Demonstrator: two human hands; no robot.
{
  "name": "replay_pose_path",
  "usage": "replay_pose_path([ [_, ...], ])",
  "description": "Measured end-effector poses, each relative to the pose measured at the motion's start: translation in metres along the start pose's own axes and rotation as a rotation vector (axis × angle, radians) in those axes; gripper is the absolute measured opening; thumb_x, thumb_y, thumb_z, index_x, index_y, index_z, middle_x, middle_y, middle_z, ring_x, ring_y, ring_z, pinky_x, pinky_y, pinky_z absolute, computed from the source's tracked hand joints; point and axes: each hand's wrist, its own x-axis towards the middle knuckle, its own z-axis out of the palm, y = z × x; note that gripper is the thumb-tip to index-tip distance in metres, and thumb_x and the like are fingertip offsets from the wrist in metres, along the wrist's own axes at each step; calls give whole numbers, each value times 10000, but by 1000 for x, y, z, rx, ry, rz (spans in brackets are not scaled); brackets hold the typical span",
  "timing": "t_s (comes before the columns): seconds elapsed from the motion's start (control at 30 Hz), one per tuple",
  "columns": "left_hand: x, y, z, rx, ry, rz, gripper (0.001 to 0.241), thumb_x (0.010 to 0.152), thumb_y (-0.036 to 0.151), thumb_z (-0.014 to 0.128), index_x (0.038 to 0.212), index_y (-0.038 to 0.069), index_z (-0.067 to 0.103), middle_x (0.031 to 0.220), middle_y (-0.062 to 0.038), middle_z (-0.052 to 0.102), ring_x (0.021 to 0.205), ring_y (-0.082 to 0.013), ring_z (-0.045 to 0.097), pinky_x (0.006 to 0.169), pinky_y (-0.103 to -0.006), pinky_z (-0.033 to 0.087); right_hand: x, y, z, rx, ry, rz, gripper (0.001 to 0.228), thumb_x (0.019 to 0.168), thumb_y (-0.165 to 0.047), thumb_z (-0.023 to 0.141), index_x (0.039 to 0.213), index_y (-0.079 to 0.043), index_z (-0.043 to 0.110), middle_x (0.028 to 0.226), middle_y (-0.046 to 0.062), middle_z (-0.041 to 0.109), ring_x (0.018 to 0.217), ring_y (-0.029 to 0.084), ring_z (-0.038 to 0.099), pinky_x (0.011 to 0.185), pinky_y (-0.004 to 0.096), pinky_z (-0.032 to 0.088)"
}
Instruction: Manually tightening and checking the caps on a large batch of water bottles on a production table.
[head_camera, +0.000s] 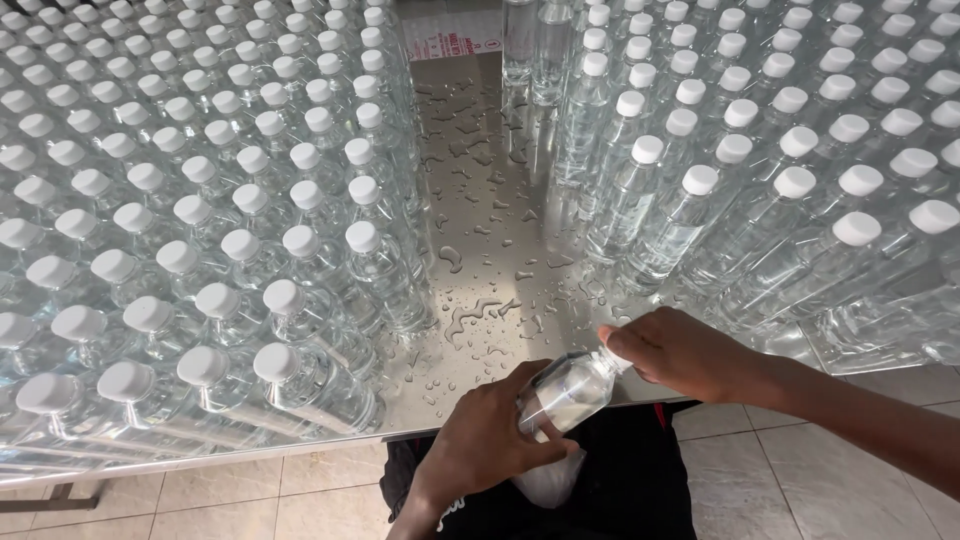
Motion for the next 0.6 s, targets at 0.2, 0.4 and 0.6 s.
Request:
replay_pose_path([
  [0.2,-8,16,-16,-226,-104,-113,838,750,474,853,1516,240,606,952,49,845,901,-136,760,823,-321,560,-14,-10,-23,-413,-24,-160,632,1001,-657,522,1512,-285,519,1090,-28,740,751,162,768,723,351,596],
  [0.4,5,-16,-16,-417,-562,69,971,731,520,806,1550,92,509,1107,-113,739,985,-305,769,909,-444,673,-14,10,-24,-526,-76,-773,520,1148,-588,410,1018,-135,627,967,56,668,808,241,660,693,435,599],
  [0.6,-9,16,-25,-373,-378,-97,816,726,467,815,1465,172,632,1004,30,781,954,-144,734,867,-325,550,-22,6,-3,47,-98,-255,511,1138,-488,521,764,-140,523,632,-11,349,533,139,334,582,346,307],
])
